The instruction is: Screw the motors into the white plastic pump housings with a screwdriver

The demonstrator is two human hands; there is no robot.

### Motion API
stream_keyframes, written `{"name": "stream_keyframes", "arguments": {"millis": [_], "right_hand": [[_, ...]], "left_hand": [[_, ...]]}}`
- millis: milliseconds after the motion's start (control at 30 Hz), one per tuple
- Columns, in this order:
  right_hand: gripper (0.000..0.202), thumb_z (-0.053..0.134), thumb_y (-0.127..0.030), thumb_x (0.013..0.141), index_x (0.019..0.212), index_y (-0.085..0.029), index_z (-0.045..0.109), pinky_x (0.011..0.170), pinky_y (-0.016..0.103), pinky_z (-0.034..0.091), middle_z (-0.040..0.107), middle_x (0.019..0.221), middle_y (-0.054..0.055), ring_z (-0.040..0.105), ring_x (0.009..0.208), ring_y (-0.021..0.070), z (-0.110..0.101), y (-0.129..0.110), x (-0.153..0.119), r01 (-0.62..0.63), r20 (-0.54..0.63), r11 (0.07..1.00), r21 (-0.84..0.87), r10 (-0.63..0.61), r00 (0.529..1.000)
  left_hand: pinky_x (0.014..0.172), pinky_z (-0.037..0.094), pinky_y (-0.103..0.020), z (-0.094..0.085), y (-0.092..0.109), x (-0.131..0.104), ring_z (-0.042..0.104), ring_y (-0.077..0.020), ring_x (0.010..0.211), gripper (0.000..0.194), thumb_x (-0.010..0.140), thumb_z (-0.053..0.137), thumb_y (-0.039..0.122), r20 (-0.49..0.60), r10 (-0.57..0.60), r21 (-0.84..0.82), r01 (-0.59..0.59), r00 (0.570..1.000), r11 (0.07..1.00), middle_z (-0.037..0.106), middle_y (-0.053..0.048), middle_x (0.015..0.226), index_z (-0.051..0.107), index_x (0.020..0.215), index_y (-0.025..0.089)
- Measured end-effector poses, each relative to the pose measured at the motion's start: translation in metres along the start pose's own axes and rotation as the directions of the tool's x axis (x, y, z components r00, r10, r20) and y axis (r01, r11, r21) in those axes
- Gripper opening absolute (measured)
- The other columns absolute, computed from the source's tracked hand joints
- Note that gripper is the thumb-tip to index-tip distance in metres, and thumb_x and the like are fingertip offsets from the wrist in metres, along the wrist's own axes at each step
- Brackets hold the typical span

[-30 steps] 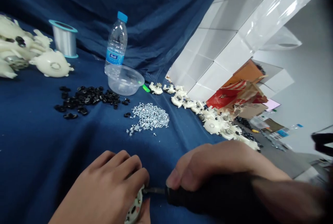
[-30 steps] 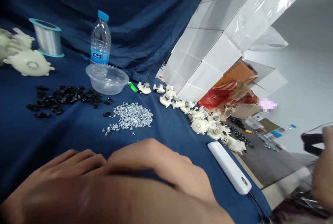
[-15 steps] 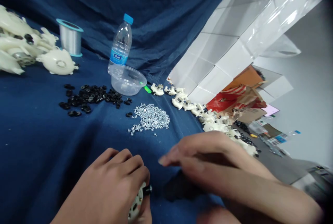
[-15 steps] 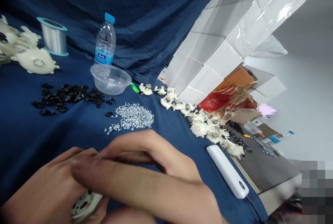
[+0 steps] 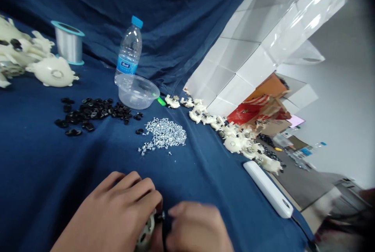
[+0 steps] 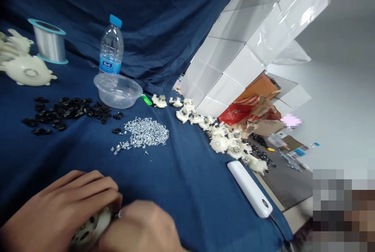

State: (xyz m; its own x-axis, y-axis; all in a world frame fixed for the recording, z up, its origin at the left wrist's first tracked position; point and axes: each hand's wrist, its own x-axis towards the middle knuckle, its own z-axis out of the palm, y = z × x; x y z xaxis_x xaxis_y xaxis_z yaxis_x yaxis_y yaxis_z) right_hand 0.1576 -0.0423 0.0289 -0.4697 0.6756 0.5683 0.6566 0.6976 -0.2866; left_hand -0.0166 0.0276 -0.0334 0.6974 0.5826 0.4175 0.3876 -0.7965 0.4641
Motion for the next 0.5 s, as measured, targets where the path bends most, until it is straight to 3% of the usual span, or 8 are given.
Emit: {"name": "stream_keyframes", "arguments": {"millis": [67,133,200,300,433,500], "right_hand": [[0.033,0.039,-0.032,0.111,0.09,-0.024,0.064,0.06,0.019,0.055,0.066,0.067,-0.006,0.058,0.055,0.0104,0.017,0.001,-0.011,0.124,-0.026,0.992,-0.03,-0.125,0.992],[0.043,0.027,-0.023,0.112,0.088,-0.018,0.063,0.063,0.022,0.054,0.066,0.069,-0.003,0.055,0.058,0.011,0.025,-0.001,-0.017,0.186,-0.035,0.976,-0.114,-0.191,0.981],[0.037,0.033,-0.022,0.111,0.092,-0.014,0.064,0.066,0.027,0.052,0.068,0.076,0.001,0.057,0.067,0.0132,0.026,-0.005,-0.019,0.183,-0.042,0.968,-0.17,-0.193,0.98],[0.016,0.054,-0.026,0.104,0.095,-0.019,0.066,0.063,0.031,0.048,0.067,0.084,0.002,0.059,0.073,0.0161,0.022,-0.01,-0.02,0.183,-0.036,0.971,-0.156,-0.19,0.981],[0.018,0.058,-0.031,0.101,0.098,-0.019,0.07,0.065,0.031,0.048,0.065,0.088,0.003,0.059,0.078,0.017,0.024,-0.008,-0.024,0.236,-0.06,0.944,-0.229,-0.256,0.965],[0.019,0.059,-0.031,0.101,0.096,-0.018,0.072,0.064,0.03,0.048,0.065,0.086,0.003,0.058,0.076,0.0165,0.027,-0.007,-0.026,0.254,-0.083,0.925,-0.283,-0.287,0.954]], "left_hand": [[0.075,0.038,-0.039,-0.005,0.003,-0.001,0.061,-0.0235,0.079,0.018,0.073,0.056,0.016,0.054,-0.034,-0.036,0.036,0.998,0.999,0.071,0.004,0.085,0.067,0.081,0.028],[0.078,0.038,-0.042,-0.012,0.007,-0.002,0.061,-0.0248,0.08,0.012,0.076,0.056,0.02,0.097,-0.045,-0.059,0.051,0.994,0.997,0.07,0.002,0.085,0.066,0.08,0.026],[0.079,0.037,-0.044,-0.018,0.01,-0.002,0.06,-0.0254,0.08,0.011,0.082,0.055,0.025,0.126,-0.035,-0.054,0.042,0.991,0.998,0.069,0.001,0.084,0.065,0.08,0.025],[0.076,0.037,-0.043,-0.024,0.012,-0.001,0.06,-0.0244,0.078,0.013,0.084,0.052,0.024,0.156,0.007,0.006,-0.008,0.988,1.0,0.068,0.001,0.083,0.064,0.079,0.024],[0.078,0.04,-0.039,-0.027,0.01,-0.002,0.061,-0.0233,0.08,0.012,0.082,0.054,0.024,0.178,0.021,0.079,-0.036,0.984,0.996,0.068,0.001,0.085,0.066,0.085,0.023],[0.077,0.042,-0.035,-0.028,0.009,-0.003,0.06,-0.0211,0.077,0.012,0.08,0.057,0.023,0.118,0.027,0.041,-0.032,0.993,0.999,0.068,0.003,0.081,0.067,0.085,0.024]]}}
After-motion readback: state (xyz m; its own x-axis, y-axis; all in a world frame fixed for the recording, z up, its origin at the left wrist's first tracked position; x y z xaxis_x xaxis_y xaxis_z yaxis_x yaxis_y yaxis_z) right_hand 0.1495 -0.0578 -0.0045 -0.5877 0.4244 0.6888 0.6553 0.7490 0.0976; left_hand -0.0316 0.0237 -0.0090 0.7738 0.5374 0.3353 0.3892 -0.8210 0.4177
